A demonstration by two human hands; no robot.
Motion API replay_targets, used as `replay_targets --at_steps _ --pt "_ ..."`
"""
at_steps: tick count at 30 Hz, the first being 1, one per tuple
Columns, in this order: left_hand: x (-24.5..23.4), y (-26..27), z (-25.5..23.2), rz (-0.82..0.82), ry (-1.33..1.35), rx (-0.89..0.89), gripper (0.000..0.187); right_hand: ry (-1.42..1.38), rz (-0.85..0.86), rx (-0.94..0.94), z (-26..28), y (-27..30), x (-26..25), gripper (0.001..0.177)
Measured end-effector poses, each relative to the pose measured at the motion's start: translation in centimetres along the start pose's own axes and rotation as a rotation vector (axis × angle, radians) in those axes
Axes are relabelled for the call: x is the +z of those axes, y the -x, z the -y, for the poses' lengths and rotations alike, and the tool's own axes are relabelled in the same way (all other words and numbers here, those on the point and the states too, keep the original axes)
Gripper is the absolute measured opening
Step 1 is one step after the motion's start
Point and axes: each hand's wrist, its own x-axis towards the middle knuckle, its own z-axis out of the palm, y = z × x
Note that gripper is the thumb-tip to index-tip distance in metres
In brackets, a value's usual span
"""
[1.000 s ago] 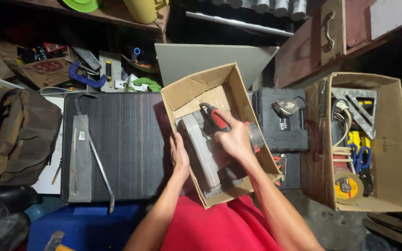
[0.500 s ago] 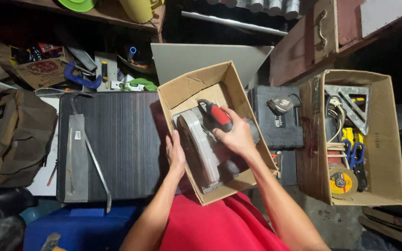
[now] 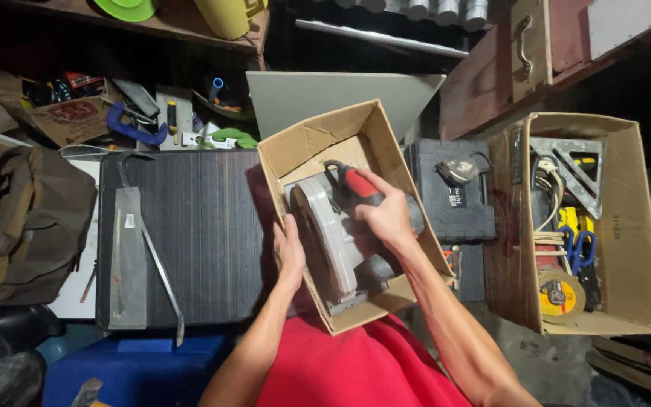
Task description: Organizing various power and hand tools by placing them into cardboard boxes.
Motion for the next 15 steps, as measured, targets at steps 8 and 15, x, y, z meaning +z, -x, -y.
replay_targets --at_steps 8,15 --pt "-1.2 0.1 -1.0 0.037 -0.246 -0.119 0.083 0.065 0.011 -0.117 4.3 -3.5 3.2 0.078" --pt "-3.0 0.5 -2.9 0.077 -0.321 -0.006 0.08 0.079 0.14 0.014 6.5 -6.2 2.8 0.071"
